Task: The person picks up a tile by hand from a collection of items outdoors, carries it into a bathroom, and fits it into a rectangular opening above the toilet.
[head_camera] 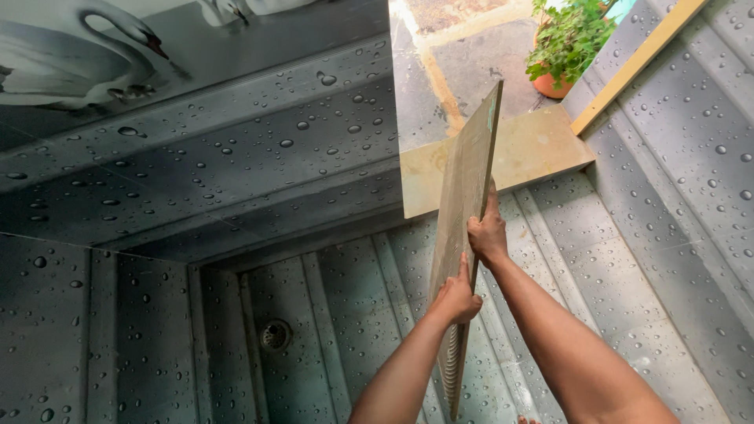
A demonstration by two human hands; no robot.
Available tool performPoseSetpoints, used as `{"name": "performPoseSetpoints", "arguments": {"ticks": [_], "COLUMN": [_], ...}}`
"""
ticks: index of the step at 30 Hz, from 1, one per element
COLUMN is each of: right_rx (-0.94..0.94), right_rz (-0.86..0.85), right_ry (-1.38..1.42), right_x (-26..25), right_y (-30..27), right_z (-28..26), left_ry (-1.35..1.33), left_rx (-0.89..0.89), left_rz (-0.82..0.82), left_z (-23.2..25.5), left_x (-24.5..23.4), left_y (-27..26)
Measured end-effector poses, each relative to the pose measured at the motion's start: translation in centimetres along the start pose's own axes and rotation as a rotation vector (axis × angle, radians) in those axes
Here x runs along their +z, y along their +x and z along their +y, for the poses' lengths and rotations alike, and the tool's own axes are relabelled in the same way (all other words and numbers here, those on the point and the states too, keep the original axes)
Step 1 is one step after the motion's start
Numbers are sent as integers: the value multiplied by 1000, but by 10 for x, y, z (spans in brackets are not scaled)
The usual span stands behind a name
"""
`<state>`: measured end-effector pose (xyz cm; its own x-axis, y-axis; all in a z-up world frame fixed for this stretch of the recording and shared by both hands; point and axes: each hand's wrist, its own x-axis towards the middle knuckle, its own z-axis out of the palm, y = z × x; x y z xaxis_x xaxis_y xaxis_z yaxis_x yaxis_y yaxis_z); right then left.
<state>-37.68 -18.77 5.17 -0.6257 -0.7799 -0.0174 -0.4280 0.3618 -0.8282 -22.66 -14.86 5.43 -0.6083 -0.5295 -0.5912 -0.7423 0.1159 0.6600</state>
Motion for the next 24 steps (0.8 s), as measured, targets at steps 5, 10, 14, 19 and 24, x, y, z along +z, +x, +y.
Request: {"name": "performPoseSetpoints", "arguments": {"ticks": [5, 10, 14, 19, 24], "right_rx": [-6, -33, 15, 29, 38], "right_rz": [-3, 23, 14, -7, 6], "right_ry": [-7, -2, -47, 21, -44], "right_x": [9, 15, 18, 9, 12], "right_y": [10, 23, 32, 32, 29], "right_z": [3, 6, 1, -10, -16], "left_ry": [-21, -13, -14, 7, -2], "left_rx": [22, -9, -26, -27, 2], "left_rz": [43, 39, 32, 18, 50], "left_z": [1, 8, 14, 17, 9], "left_x": [-8, -25, -37, -44, -36], "left_y": [6, 9, 12, 21, 21]}}
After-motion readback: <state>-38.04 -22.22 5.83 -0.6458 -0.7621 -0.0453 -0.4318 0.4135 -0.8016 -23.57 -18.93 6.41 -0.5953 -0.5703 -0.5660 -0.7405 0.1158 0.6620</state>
